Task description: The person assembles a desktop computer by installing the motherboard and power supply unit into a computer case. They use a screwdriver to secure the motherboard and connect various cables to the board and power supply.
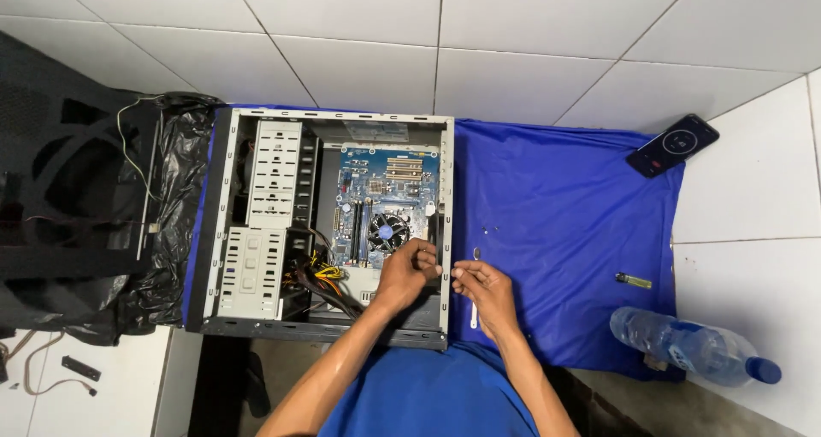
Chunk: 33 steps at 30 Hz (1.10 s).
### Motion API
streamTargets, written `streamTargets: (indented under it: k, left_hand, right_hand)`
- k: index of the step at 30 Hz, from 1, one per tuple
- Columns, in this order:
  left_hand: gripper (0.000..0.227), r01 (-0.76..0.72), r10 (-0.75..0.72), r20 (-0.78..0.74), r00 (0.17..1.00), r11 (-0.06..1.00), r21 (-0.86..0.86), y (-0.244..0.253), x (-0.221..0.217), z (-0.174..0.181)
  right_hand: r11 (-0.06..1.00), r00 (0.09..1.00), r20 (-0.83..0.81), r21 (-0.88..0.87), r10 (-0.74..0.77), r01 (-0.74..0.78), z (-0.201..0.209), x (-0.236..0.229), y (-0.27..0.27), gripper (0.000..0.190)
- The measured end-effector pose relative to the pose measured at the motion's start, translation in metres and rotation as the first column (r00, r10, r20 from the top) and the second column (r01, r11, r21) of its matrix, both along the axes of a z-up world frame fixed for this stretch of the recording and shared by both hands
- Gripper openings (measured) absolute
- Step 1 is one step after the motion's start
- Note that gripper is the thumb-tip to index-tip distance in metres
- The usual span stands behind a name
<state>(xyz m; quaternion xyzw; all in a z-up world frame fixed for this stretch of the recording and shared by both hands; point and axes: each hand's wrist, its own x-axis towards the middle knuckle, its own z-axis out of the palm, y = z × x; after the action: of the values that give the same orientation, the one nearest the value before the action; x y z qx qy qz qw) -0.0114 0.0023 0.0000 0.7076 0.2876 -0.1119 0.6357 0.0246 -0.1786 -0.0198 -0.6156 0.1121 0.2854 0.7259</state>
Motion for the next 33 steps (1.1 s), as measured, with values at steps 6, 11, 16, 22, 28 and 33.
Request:
streamTargets:
  k: [6, 11, 16, 22, 28, 33]
  left_hand:
    - [0.038, 0.009, -0.01, -0.007, 1.0, 1.0, -0.021, -0.001, 0.0, 0.016]
    - [0.038, 0.025, -0.025, -0.006, 1.0, 0.999, -0.033, 0.002, 0.0, 0.009]
    - [0.04, 0.034, -0.034, -0.007, 0.999, 0.997, -0.063, 0.006, 0.001, 0.011]
    - [0.04, 0.036, -0.038, -0.056, 0.998, 0.999, -0.024, 0.003, 0.003, 0.017]
    - [0.039, 0.046, -0.039, -0.124, 0.991, 0.997, 0.054, 0.0, 0.007, 0.024]
    - [0.04, -0.008, 0.012, -0.151, 0.988, 1.0, 0.027, -0.009, 0.015, 0.053]
  right_hand:
    - [0.999, 0.997, -0.074, 0.038, -0.03, 0.033, -0.023, -0.005, 0.003, 0.02]
    - [0.997, 0.993, -0.113, 0.057, -0.038, 0.045, -0.026, -0.007, 0.002, 0.019]
    - [0.997, 0.99, -0.138, 0.069, -0.035, 0.045, -0.033, -0.006, -0.001, 0.019]
    - [0.998, 0.997, -0.071, 0.058, -0.021, 0.025, -0.046, -0.008, 0.0, 0.018]
    - [0.966, 0.969, 0.231, -0.259, 0.086, -0.024, -0.003, 0.006, -0.007, 0.013]
    - [0.957, 0.847, 0.509, -0.29, 0.156, -0.002, -0.007, 0.005, -0.007, 0.009]
